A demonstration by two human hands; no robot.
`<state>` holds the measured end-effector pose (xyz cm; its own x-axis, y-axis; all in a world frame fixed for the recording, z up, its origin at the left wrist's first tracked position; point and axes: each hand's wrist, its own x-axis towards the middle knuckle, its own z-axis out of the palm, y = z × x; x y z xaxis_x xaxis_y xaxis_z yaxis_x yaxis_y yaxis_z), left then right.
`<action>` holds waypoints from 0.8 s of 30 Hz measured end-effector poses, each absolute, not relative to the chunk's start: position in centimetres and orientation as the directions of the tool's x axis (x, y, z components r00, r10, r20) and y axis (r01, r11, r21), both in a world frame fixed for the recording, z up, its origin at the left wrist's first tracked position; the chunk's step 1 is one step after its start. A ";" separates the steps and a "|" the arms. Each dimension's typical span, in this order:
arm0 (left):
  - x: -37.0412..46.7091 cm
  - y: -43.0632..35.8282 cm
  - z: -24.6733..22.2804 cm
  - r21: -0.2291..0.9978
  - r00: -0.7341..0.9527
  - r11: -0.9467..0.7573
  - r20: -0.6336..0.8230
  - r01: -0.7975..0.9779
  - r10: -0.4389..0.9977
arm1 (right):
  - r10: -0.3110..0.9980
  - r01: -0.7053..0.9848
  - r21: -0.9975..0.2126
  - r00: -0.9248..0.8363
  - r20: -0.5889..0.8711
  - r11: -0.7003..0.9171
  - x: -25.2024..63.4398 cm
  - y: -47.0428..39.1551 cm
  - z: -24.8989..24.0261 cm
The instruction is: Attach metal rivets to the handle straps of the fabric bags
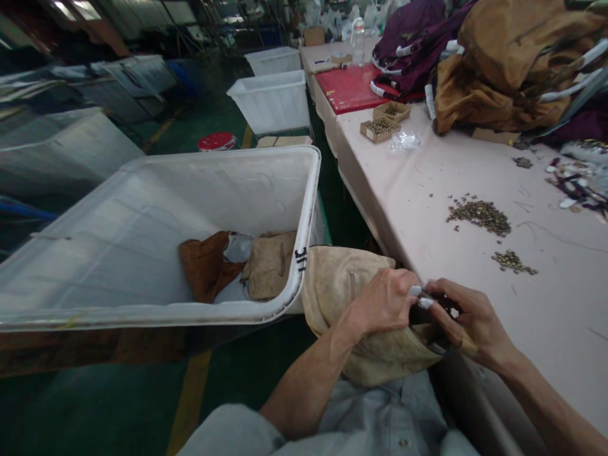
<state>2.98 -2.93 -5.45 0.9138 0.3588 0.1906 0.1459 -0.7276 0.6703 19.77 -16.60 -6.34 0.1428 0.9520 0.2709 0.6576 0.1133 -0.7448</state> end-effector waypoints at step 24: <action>2.6 -2.8 -4.8 0.746 0.929 -0.644 0.099 0.169 0.358 | 0.972 0.672 -0.734 0.096 0.216 0.097 19.4 -17.1 -7.6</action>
<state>2.58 -2.79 -4.78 0.9285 0.3579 0.0989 0.1688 -0.6440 0.7462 19.35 -17.07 -7.63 0.0956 0.9717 0.2158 0.6724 0.0968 -0.7339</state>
